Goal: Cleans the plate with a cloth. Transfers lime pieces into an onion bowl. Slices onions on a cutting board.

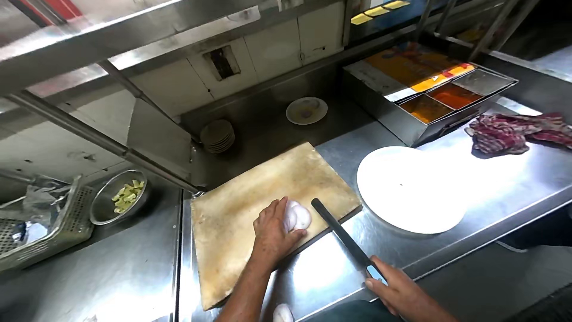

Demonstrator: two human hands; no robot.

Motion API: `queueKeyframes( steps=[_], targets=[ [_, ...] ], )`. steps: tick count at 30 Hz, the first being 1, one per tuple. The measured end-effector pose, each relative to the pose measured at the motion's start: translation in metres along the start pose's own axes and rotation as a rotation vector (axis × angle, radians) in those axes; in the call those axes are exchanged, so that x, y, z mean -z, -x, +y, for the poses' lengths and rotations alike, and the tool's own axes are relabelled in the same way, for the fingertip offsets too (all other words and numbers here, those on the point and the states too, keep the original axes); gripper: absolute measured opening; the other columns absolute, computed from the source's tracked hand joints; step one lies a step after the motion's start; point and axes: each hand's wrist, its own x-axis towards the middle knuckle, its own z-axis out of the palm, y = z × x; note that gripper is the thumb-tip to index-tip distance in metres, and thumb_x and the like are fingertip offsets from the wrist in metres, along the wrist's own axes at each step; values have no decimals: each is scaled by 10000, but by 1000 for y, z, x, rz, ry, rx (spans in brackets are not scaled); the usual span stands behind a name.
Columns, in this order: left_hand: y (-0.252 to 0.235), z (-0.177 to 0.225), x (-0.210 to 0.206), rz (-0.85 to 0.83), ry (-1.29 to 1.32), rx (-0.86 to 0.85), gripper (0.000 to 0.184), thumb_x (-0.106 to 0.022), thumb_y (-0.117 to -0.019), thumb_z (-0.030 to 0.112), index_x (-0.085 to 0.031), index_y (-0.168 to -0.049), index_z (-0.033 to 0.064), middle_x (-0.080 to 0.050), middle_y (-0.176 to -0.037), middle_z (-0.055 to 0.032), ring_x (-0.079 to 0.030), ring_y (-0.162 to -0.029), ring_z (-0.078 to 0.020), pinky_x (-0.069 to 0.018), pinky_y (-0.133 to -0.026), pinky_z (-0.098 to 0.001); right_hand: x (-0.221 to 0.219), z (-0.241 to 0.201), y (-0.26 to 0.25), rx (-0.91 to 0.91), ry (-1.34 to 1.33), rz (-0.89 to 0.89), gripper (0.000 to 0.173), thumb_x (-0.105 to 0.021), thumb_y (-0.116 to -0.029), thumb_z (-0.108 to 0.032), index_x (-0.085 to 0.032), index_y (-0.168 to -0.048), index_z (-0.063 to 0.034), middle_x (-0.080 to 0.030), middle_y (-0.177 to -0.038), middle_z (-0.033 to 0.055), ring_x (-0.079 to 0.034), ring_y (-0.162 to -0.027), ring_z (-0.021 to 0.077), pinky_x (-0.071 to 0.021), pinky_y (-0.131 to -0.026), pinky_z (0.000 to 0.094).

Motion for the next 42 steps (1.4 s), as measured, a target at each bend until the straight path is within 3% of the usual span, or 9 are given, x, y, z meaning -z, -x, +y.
queueKeyframes(
  steps=[3,6,11,13,19,24,30,37,42],
  targets=[
    [-8,15,-1,-52,-155,16,1021,-733,-735,746,-395,-1580,284,-476,-1541,-74,-451,-1384,-324,-348,-1096,-598,1,-1,0,-4,-7,-8,342,-547,-1007,-392,-525,-1201,-111,-588,-708,54,-605,-537,189,-543,-536,378],
    [-15,22,-3,-61,-199,15,986,-727,-750,736,-383,-1580,331,-515,-1488,-77,-484,-1341,-308,-350,-1091,-586,1,1,0,-3,-12,-4,351,-547,-1007,-394,-527,-1214,-110,-592,-716,55,-609,-545,191,-545,-543,383],
    [-19,14,5,-111,-37,-7,749,-746,-830,317,-477,-1523,221,-542,-1463,-79,-477,-1364,-303,-312,-1120,-613,1,2,0,5,-6,0,381,-545,-1011,-411,-530,-1236,-105,-600,-734,69,-610,-560,208,-543,-553,402],
    [-19,10,8,-140,-1,-16,738,-737,-835,263,-475,-1522,195,-522,-1493,-73,-452,-1396,-295,-267,-1163,-613,0,2,-1,0,-1,3,383,-548,-1008,-414,-534,-1234,-105,-600,-734,68,-612,-560,207,-543,-551,402],
    [-21,9,3,-81,-64,-56,684,-758,-846,539,-593,-1429,221,-579,-1399,-84,-527,-1300,-284,-321,-1135,-575,2,-1,-1,-15,15,-8,364,-546,-1010,-400,-529,-1230,-110,-606,-739,68,-620,-564,204,-549,-554,398],
    [-24,4,4,-82,29,-48,548,-784,-841,347,-644,-1315,113,-606,-1323,-136,-548,-1262,-327,-380,-1109,-558,1,2,-1,-6,10,0,367,-545,-1010,-414,-531,-1221,-113,-602,-734,65,-619,-562,201,-547,-551,392],
    [-29,4,16,-210,51,-30,679,-812,-822,230,-551,-1444,150,-568,-1382,-149,-511,-1312,-337,-372,-1130,-553,2,0,-1,-6,17,0,361,-543,-1009,-414,-531,-1205,-111,-601,-736,62,-619,-561,197,-547,-551,385],
    [-29,0,28,-283,99,-28,631,-806,-848,169,-567,-1428,103,-538,-1413,-170,-526,-1306,-324,-455,-1090,-490,2,0,-1,-3,17,-14,386,-534,-1011,-435,-529,-1224,-113,-595,-735,63,-608,-552,199,-541,-542,393],
    [-30,0,30,-321,8,-72,622,-806,-838,194,-590,-1415,108,-548,-1415,-161,-492,-1339,-338,-368,-1148,-525,4,-3,-1,-7,3,-35,387,-531,-1014,-435,-525,-1223,-109,-591,-734,66,-602,-547,200,-537,-538,391]
  ],
)
